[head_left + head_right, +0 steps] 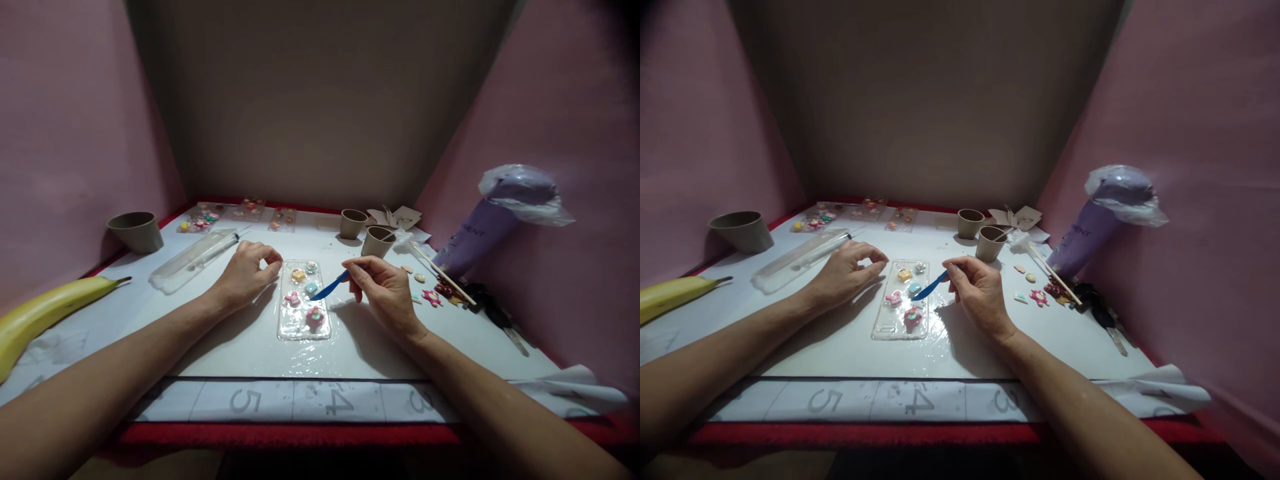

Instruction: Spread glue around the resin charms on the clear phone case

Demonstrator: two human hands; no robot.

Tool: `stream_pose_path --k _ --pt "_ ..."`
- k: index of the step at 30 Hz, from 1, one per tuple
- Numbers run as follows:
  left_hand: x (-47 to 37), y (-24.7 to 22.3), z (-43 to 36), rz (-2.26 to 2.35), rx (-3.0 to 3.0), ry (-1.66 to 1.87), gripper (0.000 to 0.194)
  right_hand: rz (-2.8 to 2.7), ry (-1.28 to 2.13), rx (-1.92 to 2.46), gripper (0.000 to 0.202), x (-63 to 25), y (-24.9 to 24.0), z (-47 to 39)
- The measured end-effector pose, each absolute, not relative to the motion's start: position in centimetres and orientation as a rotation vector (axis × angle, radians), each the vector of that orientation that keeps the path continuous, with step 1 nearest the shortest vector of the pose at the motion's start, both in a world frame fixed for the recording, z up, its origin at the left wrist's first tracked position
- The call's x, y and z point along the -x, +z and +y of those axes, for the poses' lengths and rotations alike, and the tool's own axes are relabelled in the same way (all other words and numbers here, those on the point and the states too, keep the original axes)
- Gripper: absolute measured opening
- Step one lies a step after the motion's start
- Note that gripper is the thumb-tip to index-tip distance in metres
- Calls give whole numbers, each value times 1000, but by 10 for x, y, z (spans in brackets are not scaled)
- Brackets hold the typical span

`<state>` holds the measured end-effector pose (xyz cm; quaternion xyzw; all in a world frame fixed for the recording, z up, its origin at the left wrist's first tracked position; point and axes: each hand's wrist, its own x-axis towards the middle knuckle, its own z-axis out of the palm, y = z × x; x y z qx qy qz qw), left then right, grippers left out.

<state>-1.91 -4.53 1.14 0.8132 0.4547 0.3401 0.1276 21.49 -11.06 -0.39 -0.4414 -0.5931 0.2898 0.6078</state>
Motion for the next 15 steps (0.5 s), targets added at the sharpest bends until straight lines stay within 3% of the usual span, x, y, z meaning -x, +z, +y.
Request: stream_pose_path --k 15 --pt "20 10 -45 1319 -2350 995 16 -1319 818 1054 27 -210 1 -109"
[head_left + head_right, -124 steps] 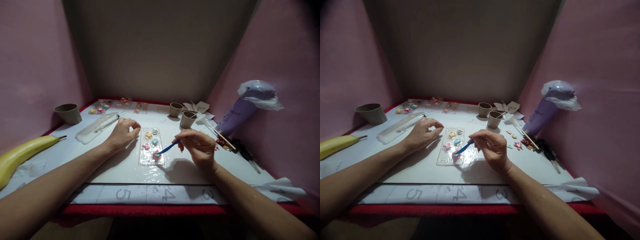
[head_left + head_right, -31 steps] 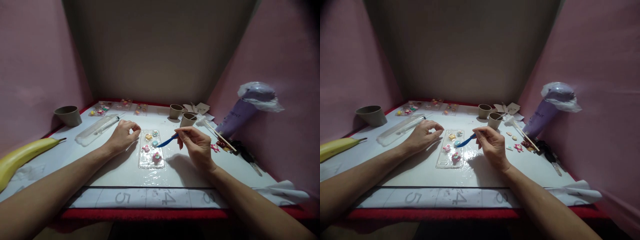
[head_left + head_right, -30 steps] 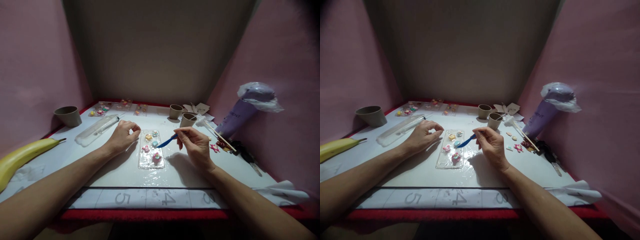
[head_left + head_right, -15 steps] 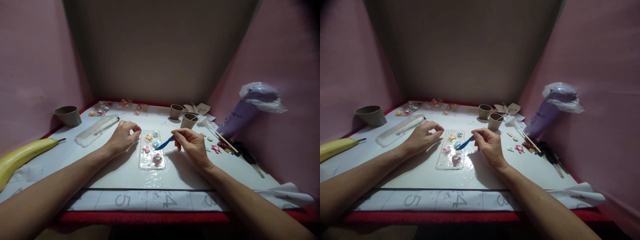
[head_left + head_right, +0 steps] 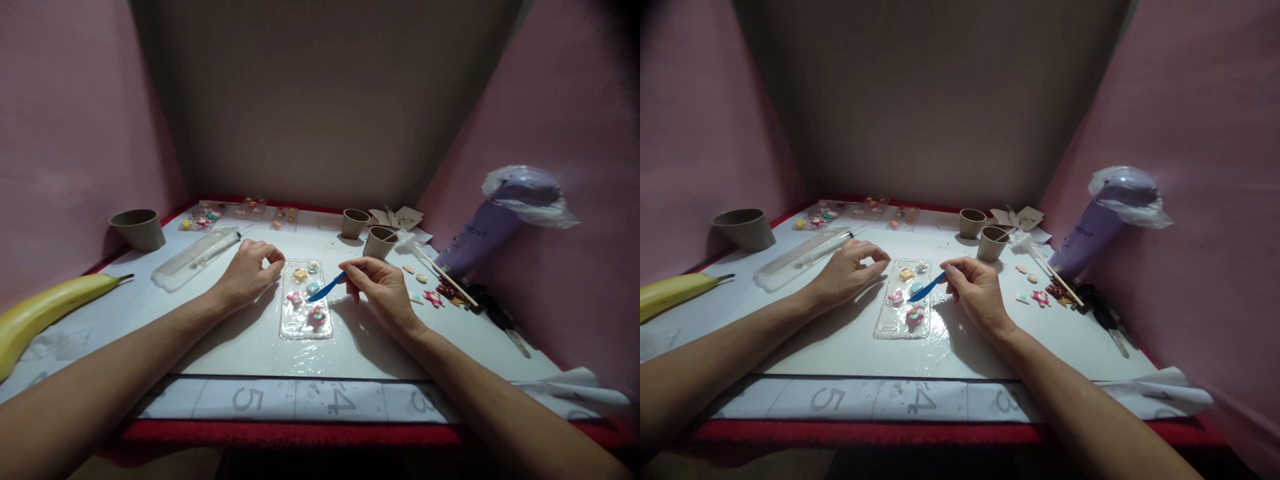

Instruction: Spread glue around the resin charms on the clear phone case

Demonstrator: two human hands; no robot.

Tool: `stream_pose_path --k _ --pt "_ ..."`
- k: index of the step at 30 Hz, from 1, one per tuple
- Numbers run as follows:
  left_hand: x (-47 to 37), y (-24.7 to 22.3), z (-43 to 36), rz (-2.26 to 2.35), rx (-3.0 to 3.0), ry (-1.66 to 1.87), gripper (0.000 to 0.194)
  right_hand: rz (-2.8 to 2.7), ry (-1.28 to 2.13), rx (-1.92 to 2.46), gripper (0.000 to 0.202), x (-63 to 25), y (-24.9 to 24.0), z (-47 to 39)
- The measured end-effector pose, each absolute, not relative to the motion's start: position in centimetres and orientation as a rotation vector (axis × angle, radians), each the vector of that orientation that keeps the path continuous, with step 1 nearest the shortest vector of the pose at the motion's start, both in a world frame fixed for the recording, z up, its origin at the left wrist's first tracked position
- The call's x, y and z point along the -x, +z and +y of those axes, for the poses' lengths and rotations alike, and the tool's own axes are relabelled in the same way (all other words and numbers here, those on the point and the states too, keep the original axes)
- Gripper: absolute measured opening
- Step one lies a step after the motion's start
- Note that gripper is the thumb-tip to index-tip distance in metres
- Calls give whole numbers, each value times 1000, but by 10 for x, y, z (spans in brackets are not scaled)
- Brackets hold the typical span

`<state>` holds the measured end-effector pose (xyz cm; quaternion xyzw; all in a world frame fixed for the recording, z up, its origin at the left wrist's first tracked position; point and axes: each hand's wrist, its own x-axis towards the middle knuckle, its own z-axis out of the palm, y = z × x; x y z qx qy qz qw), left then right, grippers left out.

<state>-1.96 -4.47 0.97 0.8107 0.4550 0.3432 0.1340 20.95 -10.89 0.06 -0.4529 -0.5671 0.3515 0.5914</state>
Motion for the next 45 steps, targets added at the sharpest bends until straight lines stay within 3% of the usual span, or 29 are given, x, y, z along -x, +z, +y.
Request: stream_pose_path --k 20,36,45 --pt "20 11 -45 1326 -2343 969 18 -1131 1061 936 24 -215 4 -109" --pt "20 10 -45 1350 -2358 964 21 -1296 758 741 7 -222 4 -117" --pt "20 10 -45 1338 -2362 972 21 -1534 454 720 14 -222 4 -132"
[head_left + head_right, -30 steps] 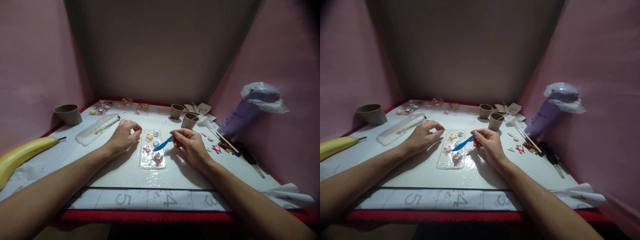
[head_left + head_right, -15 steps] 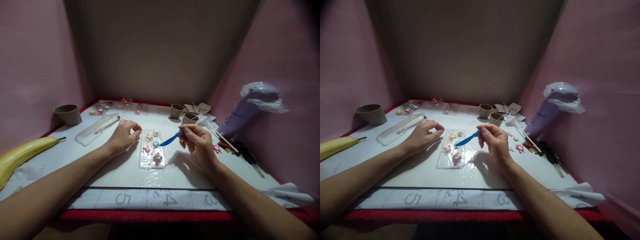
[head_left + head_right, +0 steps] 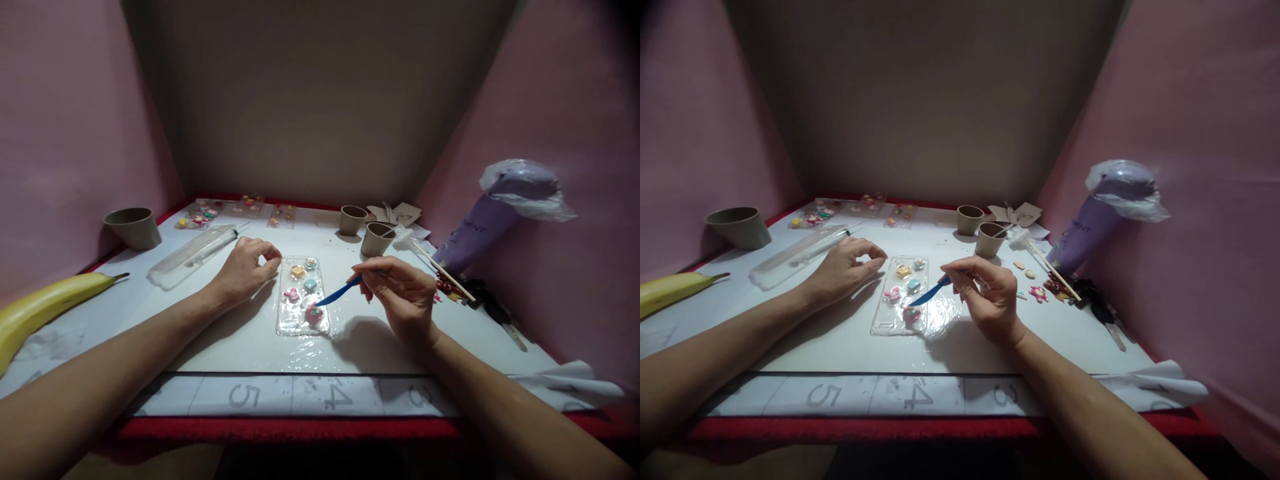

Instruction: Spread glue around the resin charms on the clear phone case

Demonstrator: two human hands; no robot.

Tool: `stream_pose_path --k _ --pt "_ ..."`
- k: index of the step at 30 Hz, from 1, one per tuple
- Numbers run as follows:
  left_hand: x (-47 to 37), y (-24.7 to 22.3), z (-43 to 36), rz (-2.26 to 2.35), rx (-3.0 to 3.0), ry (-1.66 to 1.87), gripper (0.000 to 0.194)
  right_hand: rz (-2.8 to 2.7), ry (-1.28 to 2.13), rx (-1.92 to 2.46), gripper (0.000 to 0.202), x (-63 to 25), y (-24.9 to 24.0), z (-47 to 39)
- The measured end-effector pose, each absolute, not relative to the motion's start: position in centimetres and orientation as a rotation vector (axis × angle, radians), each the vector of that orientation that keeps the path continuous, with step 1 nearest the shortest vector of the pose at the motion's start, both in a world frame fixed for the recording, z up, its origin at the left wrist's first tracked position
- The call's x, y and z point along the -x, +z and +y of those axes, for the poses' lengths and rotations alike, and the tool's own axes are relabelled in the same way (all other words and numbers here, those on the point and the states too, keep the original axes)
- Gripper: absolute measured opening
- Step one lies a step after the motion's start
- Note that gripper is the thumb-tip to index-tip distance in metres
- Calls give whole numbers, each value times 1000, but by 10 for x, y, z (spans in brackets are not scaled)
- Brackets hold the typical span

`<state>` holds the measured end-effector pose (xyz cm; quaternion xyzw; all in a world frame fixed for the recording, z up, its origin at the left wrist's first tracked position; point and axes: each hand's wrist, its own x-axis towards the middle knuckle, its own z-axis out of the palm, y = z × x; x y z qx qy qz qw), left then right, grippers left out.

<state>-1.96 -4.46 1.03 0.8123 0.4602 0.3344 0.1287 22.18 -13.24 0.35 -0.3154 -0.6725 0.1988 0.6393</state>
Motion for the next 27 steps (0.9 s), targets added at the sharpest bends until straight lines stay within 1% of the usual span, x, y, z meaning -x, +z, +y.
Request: stream_pose_path --k 15,27 --pt "19 11 -44 1333 -2355 969 22 -1607 347 659 21 -224 5 -135" --pt "19 10 -44 1339 -2361 971 20 -1506 333 631 16 -222 8 -139"
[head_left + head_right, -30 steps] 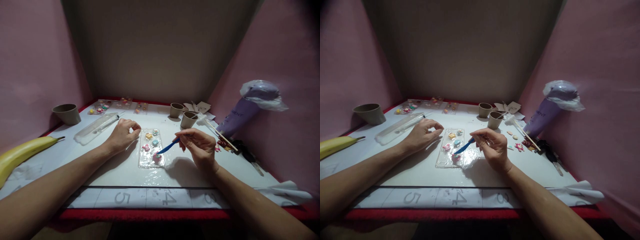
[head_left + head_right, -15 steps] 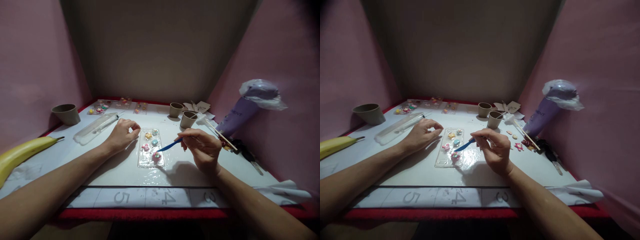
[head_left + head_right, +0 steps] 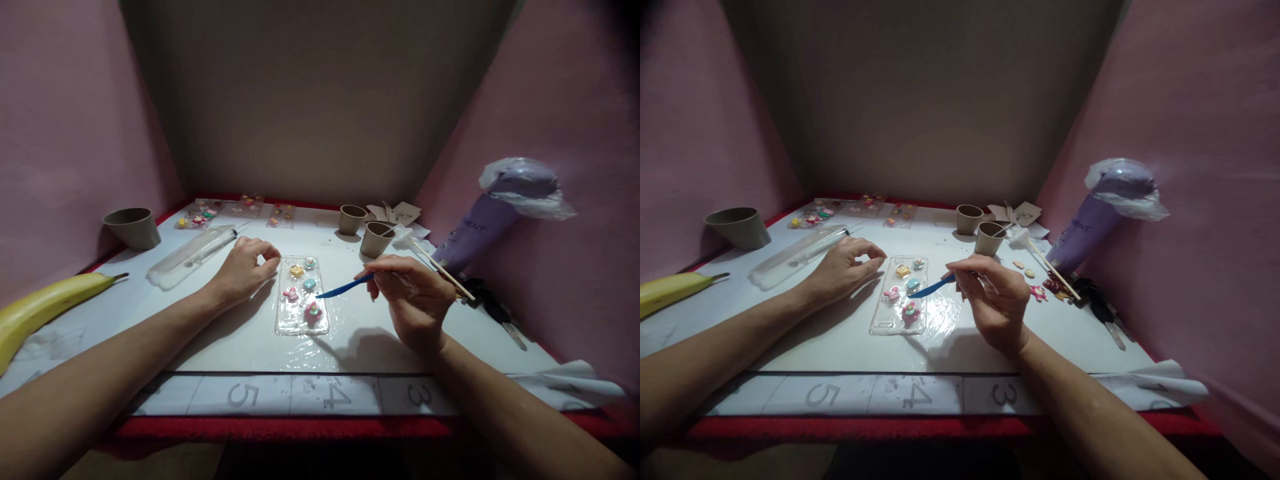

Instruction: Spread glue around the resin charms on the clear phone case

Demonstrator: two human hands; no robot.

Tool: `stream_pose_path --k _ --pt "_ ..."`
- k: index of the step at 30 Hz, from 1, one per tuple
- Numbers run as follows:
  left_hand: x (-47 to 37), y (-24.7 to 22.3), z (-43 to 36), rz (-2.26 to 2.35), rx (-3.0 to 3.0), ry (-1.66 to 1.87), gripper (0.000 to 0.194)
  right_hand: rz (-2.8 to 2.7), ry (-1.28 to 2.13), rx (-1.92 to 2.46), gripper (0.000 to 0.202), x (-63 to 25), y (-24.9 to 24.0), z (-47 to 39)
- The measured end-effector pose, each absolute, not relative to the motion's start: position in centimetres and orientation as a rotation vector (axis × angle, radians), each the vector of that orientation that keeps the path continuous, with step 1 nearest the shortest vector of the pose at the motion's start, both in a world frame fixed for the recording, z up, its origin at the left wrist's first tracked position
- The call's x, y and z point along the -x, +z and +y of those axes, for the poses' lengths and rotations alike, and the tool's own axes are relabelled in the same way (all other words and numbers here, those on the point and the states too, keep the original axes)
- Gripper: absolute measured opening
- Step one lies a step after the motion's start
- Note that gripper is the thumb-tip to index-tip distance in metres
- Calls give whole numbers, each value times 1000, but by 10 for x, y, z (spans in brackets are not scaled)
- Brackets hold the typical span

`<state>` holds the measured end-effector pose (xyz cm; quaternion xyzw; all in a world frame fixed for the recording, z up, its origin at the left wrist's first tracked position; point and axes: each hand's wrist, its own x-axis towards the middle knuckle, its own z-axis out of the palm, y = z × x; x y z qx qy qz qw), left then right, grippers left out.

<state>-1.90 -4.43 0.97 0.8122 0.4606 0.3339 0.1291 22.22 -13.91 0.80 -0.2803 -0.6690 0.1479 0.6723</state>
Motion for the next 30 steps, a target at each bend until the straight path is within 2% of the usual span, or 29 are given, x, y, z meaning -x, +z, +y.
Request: stream_pose_path --k 30 --pt "19 10 -44 1348 -2362 964 18 -1687 179 707 22 -224 9 -139"
